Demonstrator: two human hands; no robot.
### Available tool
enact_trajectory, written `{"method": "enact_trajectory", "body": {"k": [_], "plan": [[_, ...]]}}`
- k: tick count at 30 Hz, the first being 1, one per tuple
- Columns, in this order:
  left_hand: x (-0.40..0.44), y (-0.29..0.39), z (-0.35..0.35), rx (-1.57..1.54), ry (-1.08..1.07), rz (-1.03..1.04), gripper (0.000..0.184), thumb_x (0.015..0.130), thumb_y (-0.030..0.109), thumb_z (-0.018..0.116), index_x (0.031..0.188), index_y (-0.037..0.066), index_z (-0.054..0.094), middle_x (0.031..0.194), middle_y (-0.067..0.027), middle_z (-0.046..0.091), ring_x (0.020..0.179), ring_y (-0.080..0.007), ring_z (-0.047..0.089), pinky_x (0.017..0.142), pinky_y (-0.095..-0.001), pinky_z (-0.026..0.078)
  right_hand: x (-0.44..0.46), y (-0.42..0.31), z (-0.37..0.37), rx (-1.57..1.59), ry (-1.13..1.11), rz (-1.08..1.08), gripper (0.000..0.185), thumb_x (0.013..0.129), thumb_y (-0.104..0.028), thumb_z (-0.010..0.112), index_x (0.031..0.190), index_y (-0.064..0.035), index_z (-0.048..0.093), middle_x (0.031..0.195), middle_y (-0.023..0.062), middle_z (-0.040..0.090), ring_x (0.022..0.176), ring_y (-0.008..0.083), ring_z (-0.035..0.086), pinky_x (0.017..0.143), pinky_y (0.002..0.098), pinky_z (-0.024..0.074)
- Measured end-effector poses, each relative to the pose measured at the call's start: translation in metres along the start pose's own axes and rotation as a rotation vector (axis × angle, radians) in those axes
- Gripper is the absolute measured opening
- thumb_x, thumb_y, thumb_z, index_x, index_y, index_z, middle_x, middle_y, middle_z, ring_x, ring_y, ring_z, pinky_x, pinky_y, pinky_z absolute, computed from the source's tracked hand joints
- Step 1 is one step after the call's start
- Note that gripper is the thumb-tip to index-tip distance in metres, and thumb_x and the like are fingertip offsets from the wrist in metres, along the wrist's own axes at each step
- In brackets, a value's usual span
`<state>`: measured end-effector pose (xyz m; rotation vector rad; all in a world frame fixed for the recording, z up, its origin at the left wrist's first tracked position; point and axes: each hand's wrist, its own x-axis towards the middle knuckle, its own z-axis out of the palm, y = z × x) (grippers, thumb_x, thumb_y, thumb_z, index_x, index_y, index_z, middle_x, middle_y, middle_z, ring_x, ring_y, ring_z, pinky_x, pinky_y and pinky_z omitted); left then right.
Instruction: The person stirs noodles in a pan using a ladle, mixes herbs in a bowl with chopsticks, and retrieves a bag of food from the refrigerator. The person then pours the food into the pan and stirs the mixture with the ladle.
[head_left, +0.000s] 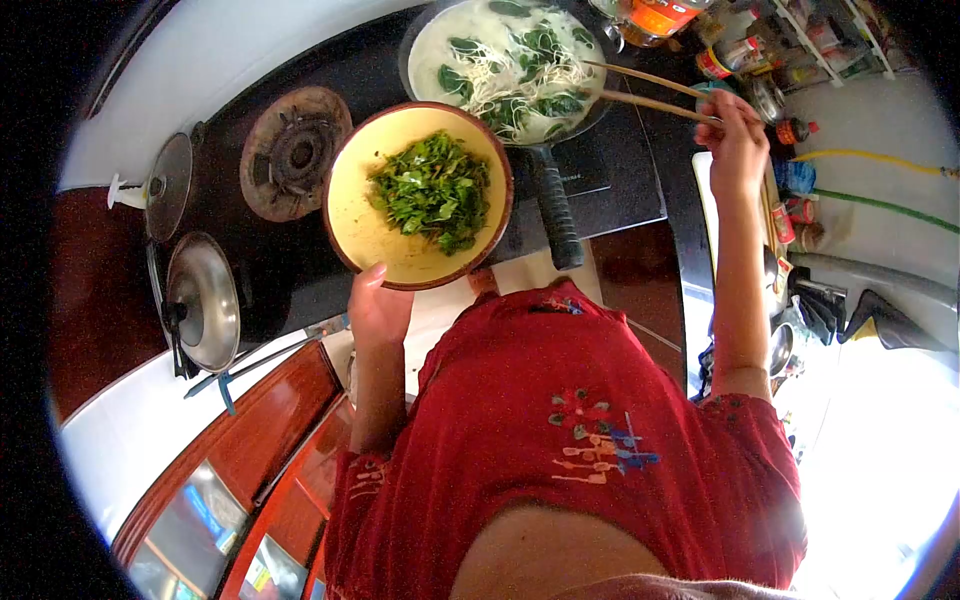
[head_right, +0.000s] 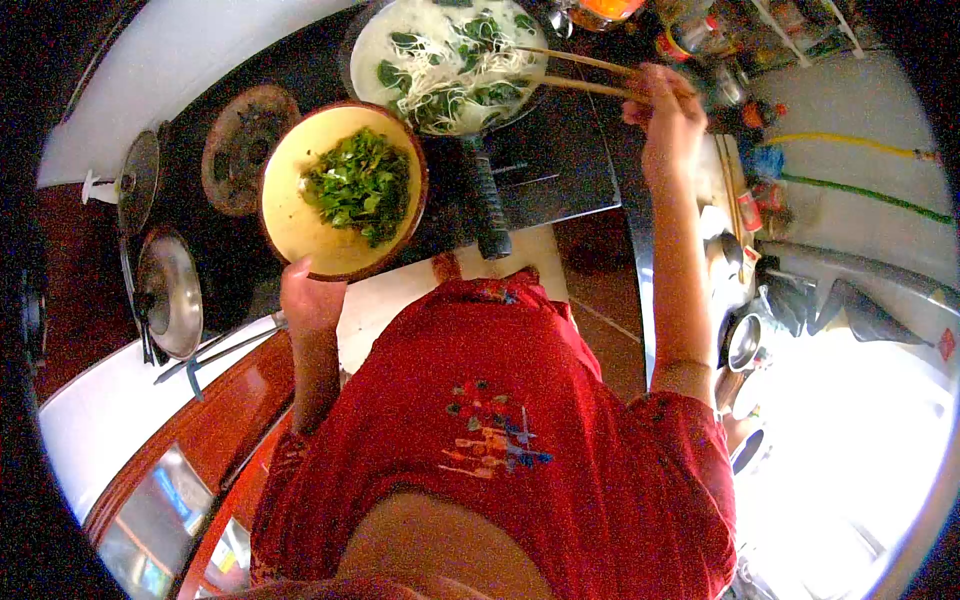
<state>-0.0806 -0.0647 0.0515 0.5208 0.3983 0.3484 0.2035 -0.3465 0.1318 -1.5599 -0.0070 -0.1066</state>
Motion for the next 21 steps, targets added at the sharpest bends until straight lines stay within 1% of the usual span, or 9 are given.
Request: {"method": "enact_trajectory", "body": {"k": [1,3,5,9,12,15,16,19,21], "plan": [[-0.001,0.003,0.001,0.002,0.031,0.01,0.059,0.074,0.013,0.053,0.129,0.003,0.034,0.128,-0.0119,0.043,0.119,-0.0282,0.041,0.101,-0.0446,0.029,0.008,0.011,0.002,-0.068,-0.031,0.008,0.024,0.085,-0.021,0.059,0.097,-0.0005,0.06,0.078,0.0083,0.061,0.053,0.0118,0.055,0.045,0.0231,0.0457],[-0.002,0.01,0.001,0.002,0.09,0.035,0.06,0.072,0.014,0.054,0.129,0.004,0.035,0.127,-0.0123,0.043,0.118,-0.0295,0.041,0.102,-0.0473,0.028,0.028,0.043,0.012,-0.253,-0.065,-0.044,0.021,0.086,-0.019,0.057,0.098,-0.003,0.061,0.081,0.0074,0.062,0.05,0.0109,0.055,0.044,0.0227,0.0459],[-0.002,0.012,-0.007,-0.002,0.098,0.074,0.058,0.074,0.013,0.053,0.128,0.003,0.035,0.127,-0.0126,0.044,0.118,-0.0295,0.042,0.101,-0.0475,0.03,0.046,0.069,0.028,-0.238,-0.075,0.051,0.02,0.085,-0.019,0.057,0.096,-0.0028,0.061,0.079,0.0074,0.062,0.051,0.0115,0.056,0.044,0.0234,0.0477],[-0.007,0.009,-0.001,0.015,0.106,0.13,0.058,0.075,0.012,0.052,0.129,0.004,0.035,0.129,-0.0117,0.042,0.119,-0.028,0.041,0.1,-0.0468,0.031,0.091,0.127,0.06,0.011,0.0,0.275,0.018,0.084,-0.016,0.055,0.086,0.0011,0.06,0.071,0.0082,0.06,0.047,0.0143,0.055,0.042,0.026,0.048],[-0.016,0.011,-0.005,-0.027,0.113,0.175,0.059,0.074,0.01,0.053,0.129,0.004,0.035,0.13,-0.012,0.042,0.119,-0.0278,0.041,0.1,-0.0473,0.031,0.1,0.125,0.088,0.111,0.019,0.299,0.019,0.086,-0.013,0.05,0.079,0.0034,0.056,0.067,0.0094,0.057,0.047,0.0164,0.054,0.04,0.028,0.0441],[-0.024,0.007,-0.006,-0.048,0.168,0.213,0.06,0.073,0.009,0.055,0.13,0.004,0.035,0.13,-0.0122,0.041,0.12,-0.0279,0.041,0.101,-0.0472,0.031,0.111,0.11,0.088,0.182,0.069,0.353,0.021,0.087,-0.015,0.05,0.079,0.0031,0.056,0.068,0.009,0.057,0.049,0.0174,0.054,0.043,0.0279,0.0458],[-0.028,0.007,-0.004,-0.036,0.205,0.216,0.06,0.073,0.008,0.055,0.13,0.004,0.035,0.13,-0.0122,0.041,0.12,-0.028,0.041,0.101,-0.0471,0.031,0.118,0.112,0.083,0.151,0.016,0.345,0.022,0.088,-0.017,0.05,0.081,0.0031,0.056,0.069,0.0095,0.057,0.051,0.0178,0.055,0.047,0.0277,0.0485],[-0.031,0.009,-0.006,-0.034,0.259,0.231,0.06,0.074,0.008,0.055,0.129,0.003,0.035,0.13,-0.0123,0.041,0.119,-0.0282,0.042,0.101,-0.0465,0.032,0.116,0.098,0.085,0.373,0.034,0.4,0.021,0.084,-0.016,0.053,0.077,0.0033,0.057,0.066,0.0122,0.059,0.049,0.0209,0.057,0.044,0.0319,0.0489],[-0.035,0.011,-0.006,-0.041,0.257,0.253,0.06,0.073,0.008,0.056,0.129,0.003,0.035,0.13,-0.0123,0.042,0.118,-0.0284,0.042,0.101,-0.0462,0.032,0.108,0.083,0.088,0.287,-0.005,0.336,0.02,0.085,-0.016,0.052,0.079,0.0029,0.057,0.068,0.0123,0.059,0.051,0.021,0.058,0.044,0.0317,0.049]]}}
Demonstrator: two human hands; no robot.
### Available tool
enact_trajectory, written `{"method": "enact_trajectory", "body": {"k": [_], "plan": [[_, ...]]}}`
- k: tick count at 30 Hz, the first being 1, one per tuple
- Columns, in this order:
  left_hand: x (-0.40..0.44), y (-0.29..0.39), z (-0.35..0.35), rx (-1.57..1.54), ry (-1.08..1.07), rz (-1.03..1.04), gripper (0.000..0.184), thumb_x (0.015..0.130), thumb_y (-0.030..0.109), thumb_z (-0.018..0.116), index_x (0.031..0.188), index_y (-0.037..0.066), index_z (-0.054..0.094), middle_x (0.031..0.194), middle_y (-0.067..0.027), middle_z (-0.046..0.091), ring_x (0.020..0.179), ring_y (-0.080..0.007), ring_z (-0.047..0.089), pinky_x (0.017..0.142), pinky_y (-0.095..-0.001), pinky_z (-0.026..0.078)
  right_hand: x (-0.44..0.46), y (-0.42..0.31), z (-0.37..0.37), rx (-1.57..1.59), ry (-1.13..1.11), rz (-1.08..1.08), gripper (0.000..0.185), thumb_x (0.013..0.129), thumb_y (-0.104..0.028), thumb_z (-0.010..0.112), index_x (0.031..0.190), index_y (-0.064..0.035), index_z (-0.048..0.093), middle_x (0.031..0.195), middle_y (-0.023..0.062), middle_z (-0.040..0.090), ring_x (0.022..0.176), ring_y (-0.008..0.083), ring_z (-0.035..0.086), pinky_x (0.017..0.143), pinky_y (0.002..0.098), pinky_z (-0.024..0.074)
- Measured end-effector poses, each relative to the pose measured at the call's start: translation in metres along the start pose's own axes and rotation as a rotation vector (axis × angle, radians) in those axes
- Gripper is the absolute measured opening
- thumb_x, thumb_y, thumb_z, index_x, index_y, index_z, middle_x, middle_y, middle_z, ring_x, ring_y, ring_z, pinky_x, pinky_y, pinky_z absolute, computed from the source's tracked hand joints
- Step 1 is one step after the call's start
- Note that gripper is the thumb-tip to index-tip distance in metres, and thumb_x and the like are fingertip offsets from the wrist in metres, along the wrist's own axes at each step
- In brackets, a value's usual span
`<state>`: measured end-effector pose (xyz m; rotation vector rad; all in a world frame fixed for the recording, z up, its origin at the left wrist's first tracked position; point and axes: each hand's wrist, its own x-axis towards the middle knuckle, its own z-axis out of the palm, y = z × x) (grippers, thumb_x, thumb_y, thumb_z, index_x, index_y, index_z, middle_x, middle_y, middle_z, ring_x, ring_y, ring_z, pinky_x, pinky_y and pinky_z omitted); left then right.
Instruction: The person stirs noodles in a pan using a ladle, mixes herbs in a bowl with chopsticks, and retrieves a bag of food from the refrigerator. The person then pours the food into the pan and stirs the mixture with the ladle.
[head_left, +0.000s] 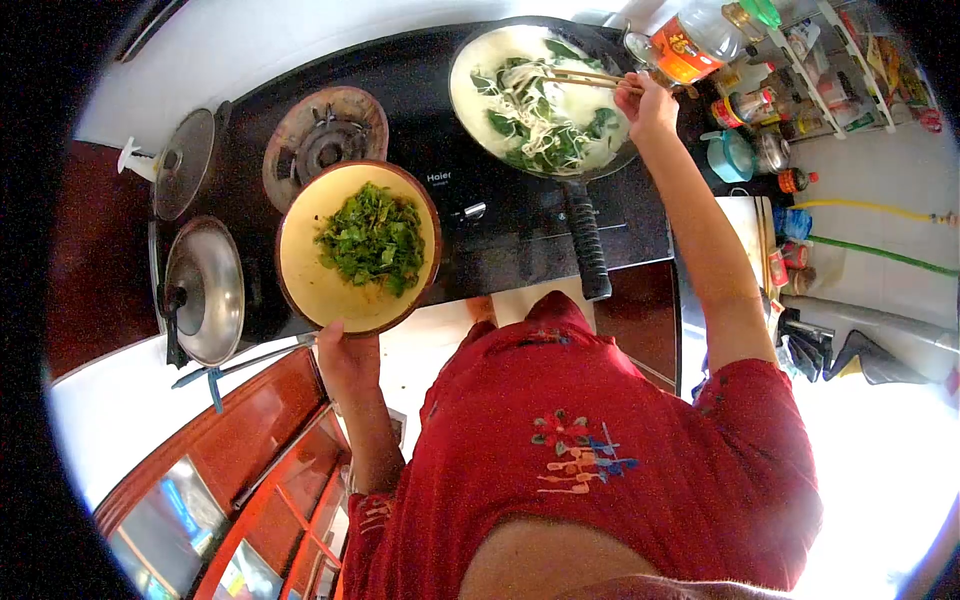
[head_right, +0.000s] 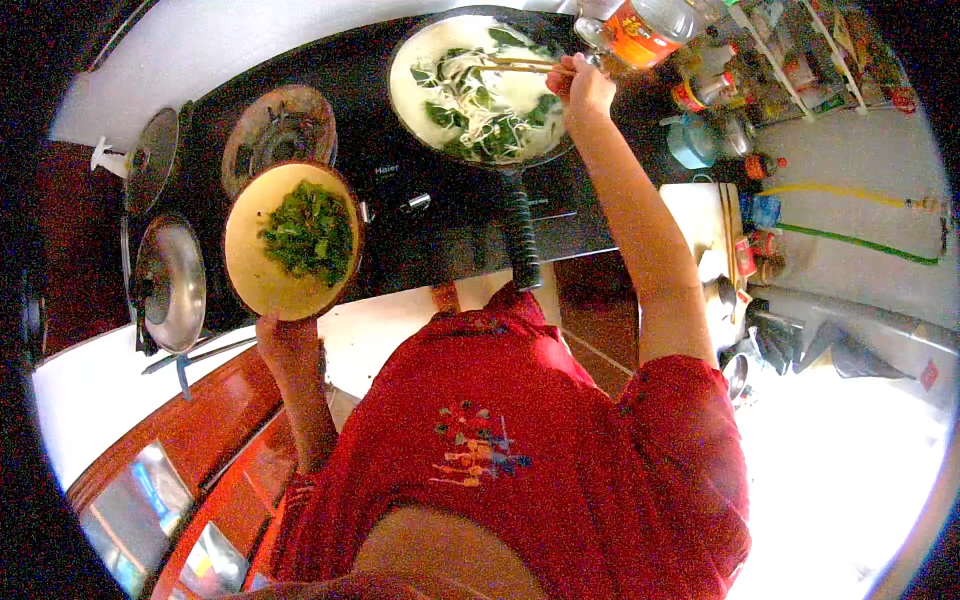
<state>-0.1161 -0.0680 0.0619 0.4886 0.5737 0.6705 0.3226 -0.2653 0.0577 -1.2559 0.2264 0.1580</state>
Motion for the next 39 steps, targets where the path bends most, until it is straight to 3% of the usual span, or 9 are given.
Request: {"method": "enact_trajectory", "body": {"k": [6,8,10,13,17,21,26,30,39], "plan": [[0.007,0.004,-0.003,0.031,-0.06,0.024,0.062,0.072,0.014,0.058,0.128,0.002,0.036,0.128,-0.0131,0.043,0.117,-0.0299,0.043,0.1,-0.0476,0.033,-0.07,-0.041,0.013,-0.432,-0.457,-0.272,0.022,0.085,-0.019,0.054,0.088,0.0019,0.06,0.073,0.0088,0.06,0.049,0.0146,0.056,0.046,0.0255,0.0466],[0.006,0.002,0.003,0.065,-0.049,0.071,0.063,0.071,0.019,0.06,0.127,0.001,0.037,0.126,-0.0152,0.045,0.116,-0.0334,0.043,0.099,-0.0525,0.032,-0.1,-0.046,0.007,-0.685,-0.745,-0.138,0.019,0.086,-0.018,0.054,0.093,-0.0011,0.06,0.08,0.0091,0.062,0.061,0.0147,0.058,0.056,0.0245,0.0471],[0.004,0.001,0.003,0.018,-0.079,0.029,0.062,0.072,0.015,0.059,0.128,0.002,0.036,0.128,-0.0129,0.044,0.118,-0.0292,0.043,0.1,-0.0468,0.032,-0.101,-0.02,-0.009,-0.975,-1.03,-0.738,0.017,0.082,-0.015,0.057,0.097,-0.0068,0.058,0.086,0.0079,0.06,0.071,0.0208,0.059,0.06,0.0294,0.0488],[0.0,-0.003,0.006,0.003,-0.068,0.012,0.062,0.073,0.013,0.059,0.129,0.003,0.036,0.129,-0.0116,0.044,0.118,-0.0269,0.043,0.101,-0.0436,0.033,-0.089,-0.008,-0.011,-1.164,-1.275,-1.095,0.02,0.077,-0.01,0.058,0.097,-0.0102,0.055,0.093,0.0065,0.056,0.082,0.0253,0.058,0.063,0.0337,0.0506],[-0.004,-0.013,0.015,0.029,0.082,0.076,0.064,0.07,0.017,0.061,0.128,0.002,0.037,0.126,-0.0148,0.045,0.117,-0.0329,0.042,0.1,-0.0513,0.031,-0.066,-0.013,-0.009,-1.374,-1.249,-1.227,0.034,0.071,-0.001,0.062,0.102,-0.0104,0.055,0.095,0.0038,0.058,0.085,0.0226,0.059,0.067,0.0319,0.0535],[-0.006,-0.02,0.014,-0.008,0.008,0.07,0.062,0.072,0.016,0.06,0.128,0.003,0.037,0.126,-0.0137,0.045,0.117,-0.0302,0.043,0.1,-0.0472,0.032,-0.041,-0.033,-0.005,-1.285,-1.206,-1.24,0.038,0.068,0.001,0.062,0.104,-0.0106,0.058,0.103,0.0072,0.059,0.092,0.0243,0.06,0.075,0.0312,0.0531],[-0.013,-0.031,0.032,-0.066,0.005,0.065,0.059,0.073,0.012,0.058,0.128,0.003,0.037,0.127,-0.0117,0.045,0.117,-0.026,0.044,0.098,-0.042,0.036,0.009,-0.064,0.012,-1.047,-1.052,-1.493,0.019,0.081,-0.002,0.055,0.099,-0.0029,0.06,0.094,0.0088,0.06,0.081,0.0237,0.061,0.066,0.0292,0.05],[-0.019,-0.034,0.048,-0.065,0.0,0.105,0.059,0.073,0.011,0.057,0.128,0.003,0.037,0.126,-0.0122,0.045,0.116,-0.0261,0.045,0.098,-0.0421,0.037,0.063,-0.072,0.024,-0.856,-0.802,-0.448,0.022,0.089,-0.021,0.052,0.102,-0.0071,0.062,0.086,0.0014,0.059,0.065,0.0059,0.055,0.054,0.0198,0.0447],[-0.021,-0.038,0.046,-0.077,0.127,0.153,0.056,0.072,0.01,0.057,0.125,0.003,0.041,0.124,-0.0114,0.048,0.114,-0.0264,0.046,0.097,-0.0432,0.037,0.098,-0.002,0.047,-0.546,-0.669,0.117,0.03,0.088,-0.03,0.05,0.084,-0.0037,0.063,0.071,0.0043,0.06,0.051,0.0122,0.054,0.047,0.025,0.0495]]}}
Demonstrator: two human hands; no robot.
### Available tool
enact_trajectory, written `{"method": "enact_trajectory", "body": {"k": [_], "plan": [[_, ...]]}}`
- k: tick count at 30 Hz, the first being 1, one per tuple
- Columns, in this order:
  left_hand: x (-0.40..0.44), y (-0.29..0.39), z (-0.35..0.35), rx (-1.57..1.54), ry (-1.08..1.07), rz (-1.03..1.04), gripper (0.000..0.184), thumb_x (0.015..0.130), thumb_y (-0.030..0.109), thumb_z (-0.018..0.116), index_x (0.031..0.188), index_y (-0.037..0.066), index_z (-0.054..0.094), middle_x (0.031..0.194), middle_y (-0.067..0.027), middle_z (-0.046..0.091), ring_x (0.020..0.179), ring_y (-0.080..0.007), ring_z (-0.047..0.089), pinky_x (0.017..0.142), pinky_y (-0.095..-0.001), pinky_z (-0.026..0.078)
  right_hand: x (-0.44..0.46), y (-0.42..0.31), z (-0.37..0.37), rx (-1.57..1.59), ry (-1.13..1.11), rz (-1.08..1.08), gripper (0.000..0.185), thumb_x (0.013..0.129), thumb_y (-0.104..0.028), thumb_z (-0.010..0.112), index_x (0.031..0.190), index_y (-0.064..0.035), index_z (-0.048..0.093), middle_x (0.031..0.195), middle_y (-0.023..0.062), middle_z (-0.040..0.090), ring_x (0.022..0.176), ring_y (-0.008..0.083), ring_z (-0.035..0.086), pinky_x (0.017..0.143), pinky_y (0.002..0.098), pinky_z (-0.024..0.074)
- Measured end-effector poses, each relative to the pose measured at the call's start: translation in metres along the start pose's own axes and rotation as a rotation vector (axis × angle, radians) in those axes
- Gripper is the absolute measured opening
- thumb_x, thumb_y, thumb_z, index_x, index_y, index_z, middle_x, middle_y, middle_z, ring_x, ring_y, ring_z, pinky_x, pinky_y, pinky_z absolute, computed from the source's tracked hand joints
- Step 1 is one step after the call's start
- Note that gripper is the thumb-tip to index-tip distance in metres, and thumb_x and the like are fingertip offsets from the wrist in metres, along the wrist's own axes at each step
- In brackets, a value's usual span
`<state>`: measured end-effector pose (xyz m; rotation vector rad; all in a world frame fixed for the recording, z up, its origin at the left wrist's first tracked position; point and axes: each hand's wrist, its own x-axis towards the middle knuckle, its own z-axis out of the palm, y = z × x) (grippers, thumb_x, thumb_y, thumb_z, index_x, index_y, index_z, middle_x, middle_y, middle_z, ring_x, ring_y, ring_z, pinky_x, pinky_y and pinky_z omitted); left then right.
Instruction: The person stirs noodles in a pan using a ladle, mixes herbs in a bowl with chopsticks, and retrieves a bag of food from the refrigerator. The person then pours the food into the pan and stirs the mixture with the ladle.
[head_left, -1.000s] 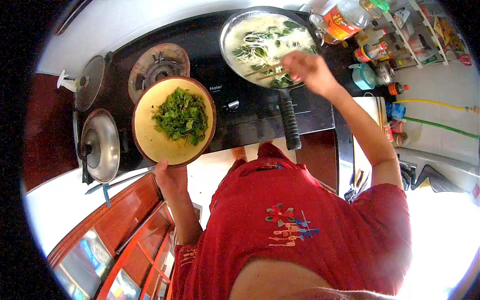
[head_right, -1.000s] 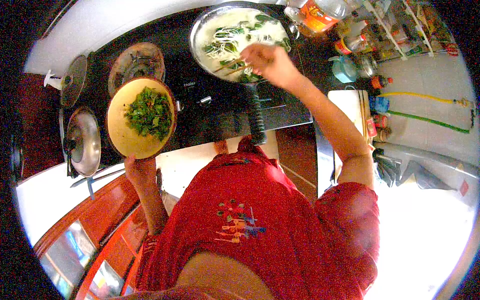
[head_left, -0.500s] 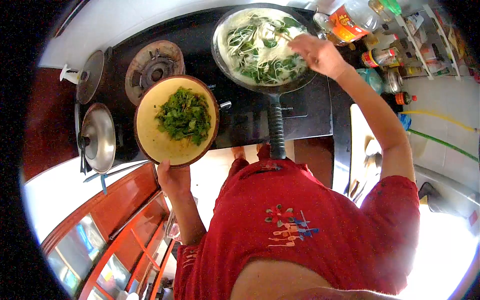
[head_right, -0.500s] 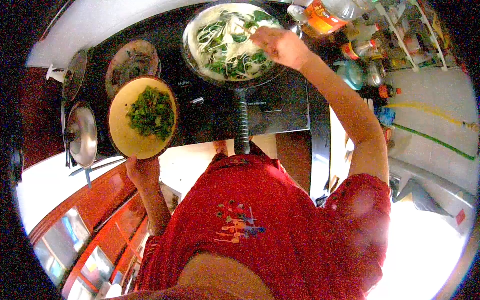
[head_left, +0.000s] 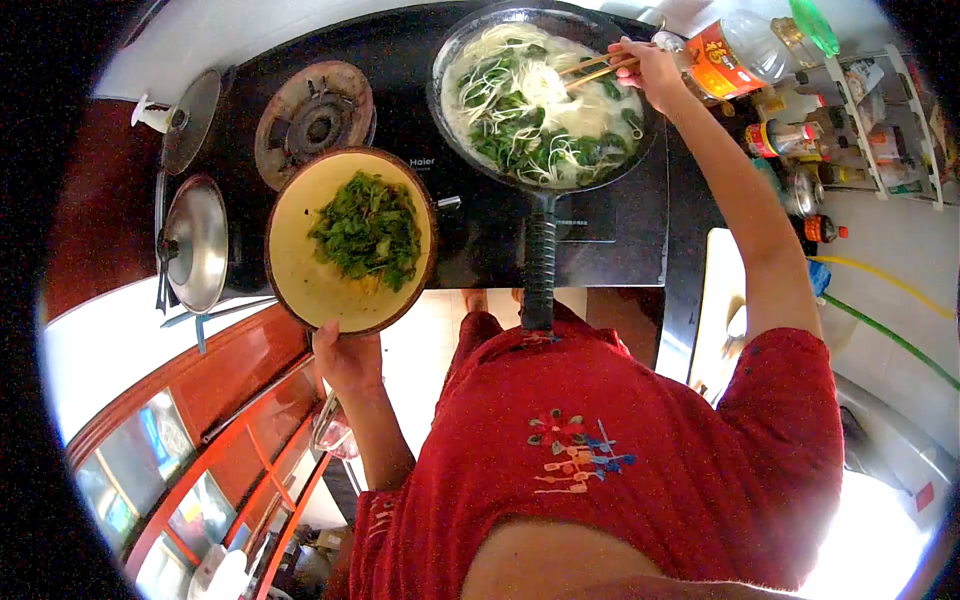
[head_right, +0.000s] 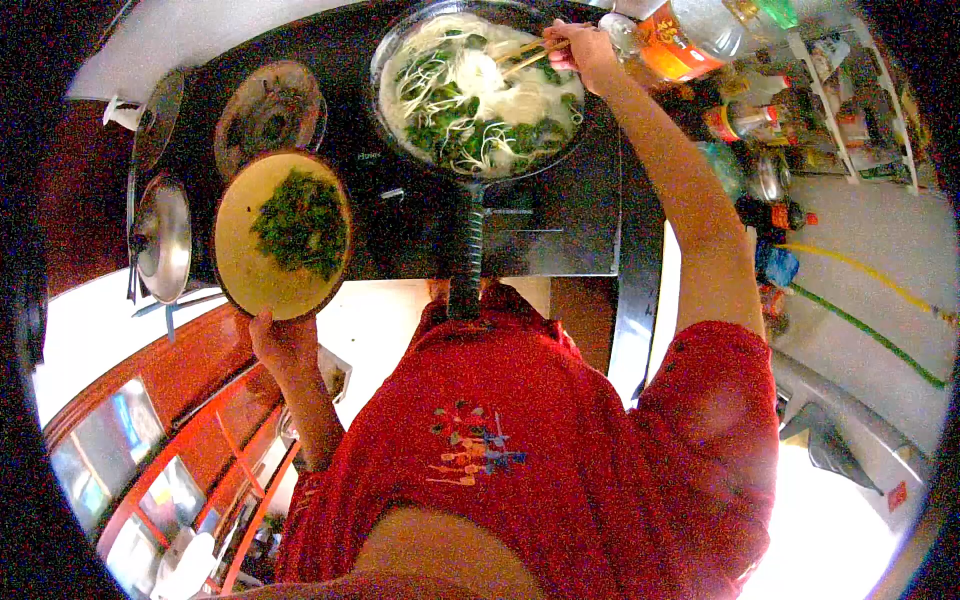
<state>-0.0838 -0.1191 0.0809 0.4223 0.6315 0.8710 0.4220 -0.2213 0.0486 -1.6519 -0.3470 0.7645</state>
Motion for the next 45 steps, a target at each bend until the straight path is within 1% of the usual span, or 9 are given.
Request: {"method": "enact_trajectory", "body": {"k": [8,14,15,19,25,29,33,39,45], "plan": [[0.009,0.002,0.001,-0.007,-0.061,0.038,0.057,0.073,0.01,0.057,0.125,0.001,0.04,0.126,-0.0121,0.046,0.115,-0.0271,0.045,0.097,-0.0431,0.037,-0.013,-0.021,-0.008,0.057,-0.045,0.059,0.033,0.088,-0.033,0.051,0.078,-0.0031,0.06,0.059,0.001,0.05,0.044,0.0081,0.041,0.038,0.0212,0.029],[0.021,0.003,-0.009,-0.002,-0.099,0.032,0.057,0.073,0.011,0.057,0.126,0.001,0.039,0.127,-0.0126,0.045,0.117,-0.0267,0.044,0.099,-0.0433,0.036,-0.086,-0.069,0.009,-0.362,-0.189,-0.198,0.031,0.088,-0.032,0.051,0.081,-0.0038,0.059,0.063,0.0019,0.051,0.043,0.006,0.039,0.039,0.019,0.0323],[0.022,0.003,-0.009,0.002,-0.103,0.036,0.056,0.073,0.011,0.057,0.126,0.001,0.039,0.127,-0.0127,0.045,0.117,-0.0267,0.044,0.099,-0.0435,0.036,-0.099,-0.068,0.014,-0.263,-0.315,-0.062,0.023,0.088,-0.027,0.051,0.087,-0.0052,0.059,0.07,0.0033,0.054,0.048,0.0045,0.042,0.041,0.0184,0.0349],[0.029,0.002,-0.01,-0.009,-0.103,0.017,0.056,0.074,0.011,0.057,0.126,0.002,0.04,0.127,-0.0127,0.045,0.117,-0.0267,0.044,0.099,-0.0442,0.035,-0.128,-0.024,0.053,-0.734,-0.523,-0.58,0.018,0.085,-0.019,0.055,0.096,-0.0047,0.058,0.089,0.0047,0.059,0.072,0.018,0.059,0.064,0.0272,0.0485],[0.032,0.006,-0.013,-0.01,-0.118,-0.02,0.058,0.073,0.011,0.058,0.128,0.004,0.039,0.127,-0.013,0.045,0.118,-0.0275,0.043,0.099,-0.0453,0.034,-0.109,-0.023,0.043,-0.963,-0.307,-1.088,0.01,0.083,-0.003,0.054,0.09,0.0012,0.059,0.091,0.0078,0.06,0.076,0.0232,0.059,0.064,0.0286,0.0469],[0.034,0.006,-0.013,-0.017,-0.118,-0.018,0.059,0.073,0.011,0.058,0.128,0.004,0.039,0.128,-0.0133,0.045,0.118,-0.0282,0.043,0.099,-0.0459,0.034,-0.102,-0.034,0.014,-0.776,-0.147,-0.679,0.014,0.087,-0.013,0.054,0.097,-0.0044,0.06,0.079,0.0002,0.06,0.057,0.0058,0.05,0.052,0.0186,0.0418],[0.034,0.006,-0.014,-0.015,-0.11,-0.015,0.058,0.073,0.011,0.058,0.128,0.003,0.039,0.128,-0.0136,0.044,0.118,-0.0284,0.043,0.099,-0.0461,0.034,-0.098,-0.043,-0.023,-0.544,0.037,-0.243,0.022,0.087,-0.023,0.055,0.1,-0.007,0.061,0.079,-0.0008,0.059,0.055,0.0054,0.05,0.049,0.0188,0.0425],[0.037,0.004,-0.013,0.037,0.009,0.034,0.067,0.067,0.014,0.063,0.128,0.004,0.037,0.127,-0.0159,0.043,0.118,-0.0337,0.04,0.099,-0.0523,0.03,-0.111,-0.049,-0.038,-0.436,0.081,-0.066,0.027,0.085,-0.028,0.058,0.101,-0.0074,0.061,0.083,0.0019,0.061,0.049,0.0074,0.052,0.046,0.0202,0.0462],[0.035,0.005,-0.016,0.033,0.003,0.049,0.068,0.068,0.014,0.064,0.129,0.004,0.037,0.128,-0.0161,0.042,0.118,-0.0359,0.039,0.099,-0.0537,0.03,-0.089,0.025,0.012,0.102,0.297,-0.05,0.03,0.085,-0.028,0.054,0.092,0.0012,0.061,0.078,0.0097,0.061,0.053,0.0152,0.058,0.048,0.0274,0.0522]]}}
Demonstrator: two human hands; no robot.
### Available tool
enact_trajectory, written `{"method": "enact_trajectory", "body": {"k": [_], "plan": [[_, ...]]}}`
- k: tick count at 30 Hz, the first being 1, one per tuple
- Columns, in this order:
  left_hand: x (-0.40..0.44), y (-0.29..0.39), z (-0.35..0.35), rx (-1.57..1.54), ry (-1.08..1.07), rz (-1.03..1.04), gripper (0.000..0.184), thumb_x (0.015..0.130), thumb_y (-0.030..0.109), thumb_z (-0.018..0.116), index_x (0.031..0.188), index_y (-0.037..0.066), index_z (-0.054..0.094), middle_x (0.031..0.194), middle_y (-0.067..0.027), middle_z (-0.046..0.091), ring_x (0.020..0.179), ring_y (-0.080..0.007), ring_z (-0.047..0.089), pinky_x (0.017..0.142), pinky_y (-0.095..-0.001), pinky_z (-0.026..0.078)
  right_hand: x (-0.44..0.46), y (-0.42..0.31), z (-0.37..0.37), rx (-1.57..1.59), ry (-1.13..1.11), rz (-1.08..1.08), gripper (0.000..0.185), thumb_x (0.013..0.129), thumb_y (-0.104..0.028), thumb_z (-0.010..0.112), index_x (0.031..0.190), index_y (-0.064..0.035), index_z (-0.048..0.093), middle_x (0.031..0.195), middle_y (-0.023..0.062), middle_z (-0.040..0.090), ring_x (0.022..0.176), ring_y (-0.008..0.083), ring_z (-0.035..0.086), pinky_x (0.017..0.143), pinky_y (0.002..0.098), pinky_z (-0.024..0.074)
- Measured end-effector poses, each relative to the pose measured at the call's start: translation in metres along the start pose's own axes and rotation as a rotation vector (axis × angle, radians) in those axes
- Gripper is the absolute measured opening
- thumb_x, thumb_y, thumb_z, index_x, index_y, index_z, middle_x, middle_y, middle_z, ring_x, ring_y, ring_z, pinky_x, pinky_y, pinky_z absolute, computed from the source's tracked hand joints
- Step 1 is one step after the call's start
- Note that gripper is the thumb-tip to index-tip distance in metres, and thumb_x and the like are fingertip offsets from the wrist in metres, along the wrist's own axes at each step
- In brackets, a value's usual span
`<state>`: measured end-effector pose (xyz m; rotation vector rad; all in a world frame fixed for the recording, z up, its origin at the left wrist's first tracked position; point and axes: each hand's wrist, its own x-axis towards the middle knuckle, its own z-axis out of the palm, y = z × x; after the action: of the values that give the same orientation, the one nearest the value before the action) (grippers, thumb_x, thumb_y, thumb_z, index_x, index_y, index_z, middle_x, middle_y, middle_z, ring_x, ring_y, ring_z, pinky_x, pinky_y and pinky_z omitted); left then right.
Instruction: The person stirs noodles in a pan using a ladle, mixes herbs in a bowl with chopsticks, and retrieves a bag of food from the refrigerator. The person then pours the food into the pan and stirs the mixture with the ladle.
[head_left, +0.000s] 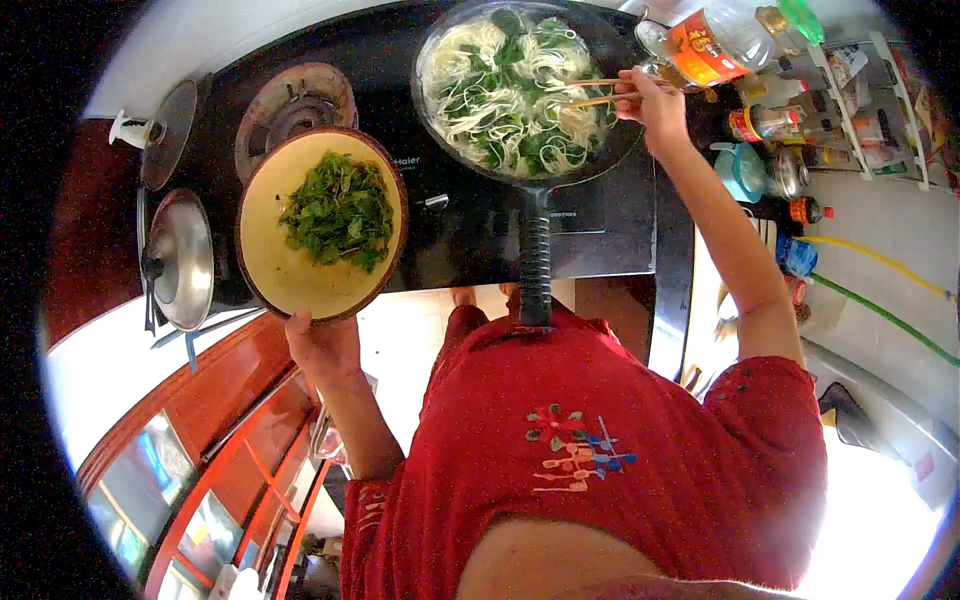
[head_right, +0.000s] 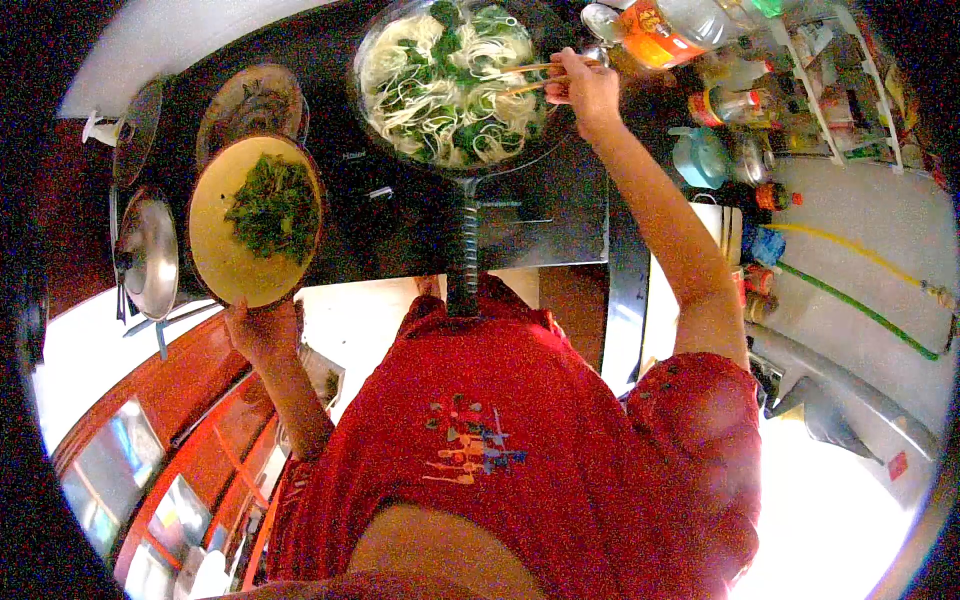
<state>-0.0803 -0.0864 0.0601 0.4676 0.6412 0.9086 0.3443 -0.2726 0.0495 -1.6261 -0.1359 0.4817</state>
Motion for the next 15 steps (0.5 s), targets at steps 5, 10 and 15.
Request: {"method": "enact_trajectory", "body": {"k": [5,10,15], "plan": [[-0.004,0.004,-0.003,-0.041,-0.07,-0.031,0.058,0.073,0.009,0.058,0.127,0.003,0.039,0.128,-0.0135,0.045,0.117,-0.0285,0.043,0.1,-0.0453,0.034,0.012,0.013,0.029,0.296,0.105,0.117,0.031,0.089,-0.026,0.049,0.08,0.0018,0.058,0.067,0.0107,0.058,0.052,0.0191,0.056,0.049,0.0303,0.0503],[-0.005,0.004,-0.002,-0.017,-0.035,0.017,0.066,0.07,0.01,0.061,0.13,0.01,0.035,0.13,-0.0153,0.04,0.118,-0.0348,0.04,0.095,-0.0544,0.034,0.018,0.001,0.032,0.489,0.091,0.165,0.03,0.092,-0.026,0.043,0.084,0.0009,0.056,0.067,0.0102,0.057,0.052,0.0201,0.055,0.051,0.0295,0.0502],[-0.002,0.004,-0.006,-0.025,-0.018,0.021,0.07,0.069,0.011,0.063,0.132,0.012,0.033,0.132,-0.0162,0.037,0.119,-0.0378,0.038,0.095,-0.0581,0.033,-0.012,-0.025,0.053,0.289,-0.059,-0.062,0.023,0.087,-0.02,0.05,0.083,0.0003,0.058,0.068,0.0084,0.059,0.054,0.0174,0.057,0.05,0.029,0.0505]]}}
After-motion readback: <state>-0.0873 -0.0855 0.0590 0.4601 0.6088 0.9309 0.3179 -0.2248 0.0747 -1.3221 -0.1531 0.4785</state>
